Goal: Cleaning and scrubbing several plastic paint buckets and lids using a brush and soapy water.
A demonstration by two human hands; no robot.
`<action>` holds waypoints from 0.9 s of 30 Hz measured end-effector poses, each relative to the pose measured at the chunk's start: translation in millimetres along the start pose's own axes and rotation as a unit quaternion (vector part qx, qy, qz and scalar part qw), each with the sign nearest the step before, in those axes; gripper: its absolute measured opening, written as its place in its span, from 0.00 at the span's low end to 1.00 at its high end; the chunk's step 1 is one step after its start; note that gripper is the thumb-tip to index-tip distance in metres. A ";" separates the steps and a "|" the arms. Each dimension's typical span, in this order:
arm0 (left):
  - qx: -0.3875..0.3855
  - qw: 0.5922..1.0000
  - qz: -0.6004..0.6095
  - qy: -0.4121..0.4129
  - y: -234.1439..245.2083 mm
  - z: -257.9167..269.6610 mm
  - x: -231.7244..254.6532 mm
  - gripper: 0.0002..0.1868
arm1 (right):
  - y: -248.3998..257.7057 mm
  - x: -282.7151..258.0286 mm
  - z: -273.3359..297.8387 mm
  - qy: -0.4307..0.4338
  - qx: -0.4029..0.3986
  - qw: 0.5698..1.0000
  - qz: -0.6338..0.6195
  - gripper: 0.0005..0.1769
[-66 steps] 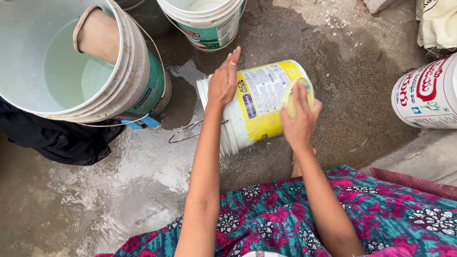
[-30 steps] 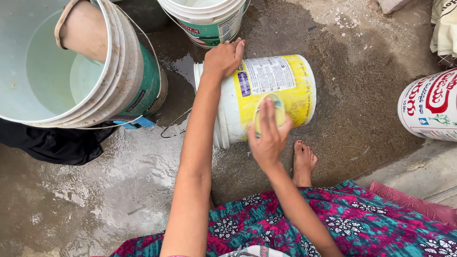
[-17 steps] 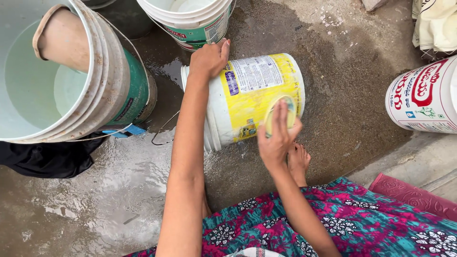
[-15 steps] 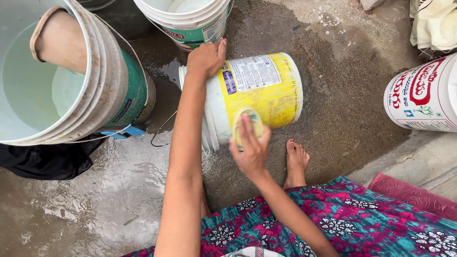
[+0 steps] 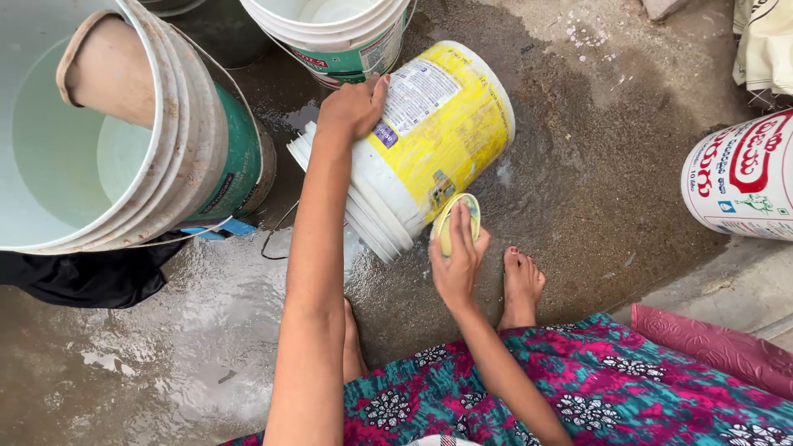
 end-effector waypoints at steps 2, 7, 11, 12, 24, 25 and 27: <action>-0.022 1.000 0.003 0.006 -3.6 7.8 -4.6 0.34 | -3.8 2.3 13.4 -0.007 -0.014 0.999 -0.031 0.39; -0.017 1.000 -0.002 0.008 -9.3 0.1 0.3 0.36 | 11.4 8.0 -42.9 0.082 -0.015 0.994 -0.064 0.37; 0.020 0.999 -0.024 -0.013 -7.3 6.9 13.7 0.38 | 17.5 13.2 -110.2 0.093 -0.009 0.995 -0.020 0.38; 0.033 0.999 -0.027 -0.019 -6.3 9.9 17.7 0.38 | 24.1 20.5 -126.4 0.044 0.020 0.999 -0.017 0.38; 0.285 0.954 -0.003 -0.093 -25.8 114.2 104.3 0.26 | 82.2 -18.1 -148.4 -0.071 -0.011 0.996 0.053 0.35; 0.287 0.954 -0.003 -0.090 -21.4 121.7 108.3 0.26 | 81.4 -20.1 -143.9 -0.068 -0.012 0.996 0.051 0.35; 0.264 0.957 0.102 -0.066 -15.2 131.5 113.4 0.22 | 81.2 -24.6 -137.1 -0.046 -0.026 0.995 0.082 0.35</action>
Point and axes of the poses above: each hand's wrist, its own z-axis away from the middle knuckle, its own y-axis out of the back of the hand, x = y × z, the point moved 7 cm from there along -z, towards the middle knuckle, and after that the axes turned 14 degrees about -z, right-handed, at the moved point
